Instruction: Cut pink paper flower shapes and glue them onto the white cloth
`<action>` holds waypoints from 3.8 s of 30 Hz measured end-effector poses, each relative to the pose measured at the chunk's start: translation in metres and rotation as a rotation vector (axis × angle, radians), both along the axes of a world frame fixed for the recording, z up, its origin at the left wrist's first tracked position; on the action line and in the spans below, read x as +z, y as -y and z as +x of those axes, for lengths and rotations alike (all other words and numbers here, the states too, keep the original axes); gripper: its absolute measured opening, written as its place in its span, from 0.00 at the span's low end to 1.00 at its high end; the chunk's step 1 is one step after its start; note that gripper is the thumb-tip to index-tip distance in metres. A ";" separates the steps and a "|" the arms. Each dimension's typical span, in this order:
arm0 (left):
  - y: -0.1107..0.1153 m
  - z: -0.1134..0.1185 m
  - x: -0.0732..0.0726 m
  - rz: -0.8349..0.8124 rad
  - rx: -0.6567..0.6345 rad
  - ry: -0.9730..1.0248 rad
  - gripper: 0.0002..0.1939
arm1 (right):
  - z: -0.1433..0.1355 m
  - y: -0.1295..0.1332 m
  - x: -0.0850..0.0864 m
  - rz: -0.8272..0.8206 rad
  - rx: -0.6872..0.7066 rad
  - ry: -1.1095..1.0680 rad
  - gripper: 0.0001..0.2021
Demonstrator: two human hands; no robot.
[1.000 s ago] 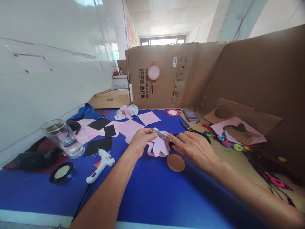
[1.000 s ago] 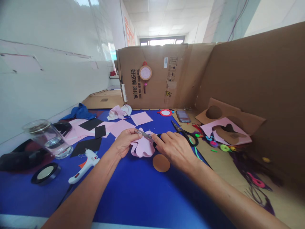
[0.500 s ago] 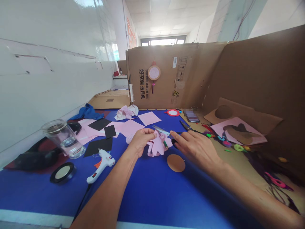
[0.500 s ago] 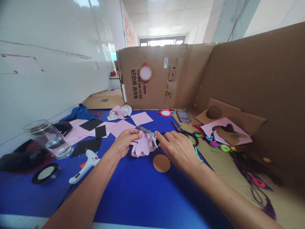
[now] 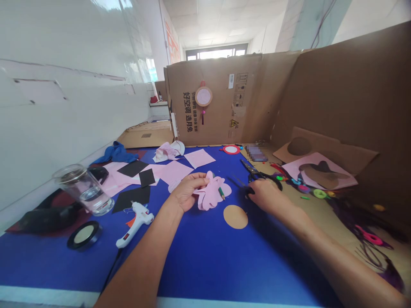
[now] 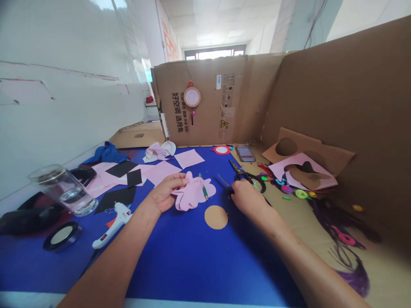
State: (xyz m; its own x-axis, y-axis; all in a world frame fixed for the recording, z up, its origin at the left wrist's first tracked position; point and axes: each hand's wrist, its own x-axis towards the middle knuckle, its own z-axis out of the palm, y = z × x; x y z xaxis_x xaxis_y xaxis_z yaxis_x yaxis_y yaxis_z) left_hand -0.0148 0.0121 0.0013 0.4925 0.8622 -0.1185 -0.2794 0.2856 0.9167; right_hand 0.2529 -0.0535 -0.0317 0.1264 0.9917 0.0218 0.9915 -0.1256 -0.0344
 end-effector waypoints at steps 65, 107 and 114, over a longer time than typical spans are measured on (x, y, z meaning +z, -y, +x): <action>-0.012 -0.001 -0.008 -0.023 0.443 0.013 0.10 | -0.051 0.042 0.026 -0.273 0.903 -0.508 0.29; -0.019 -0.011 -0.001 -0.076 0.385 -0.039 0.09 | -0.085 0.050 0.014 -0.028 0.963 -0.706 0.07; -0.027 -0.015 -0.012 -0.014 0.396 -0.297 0.06 | -0.065 0.029 0.019 0.129 0.271 -1.411 0.18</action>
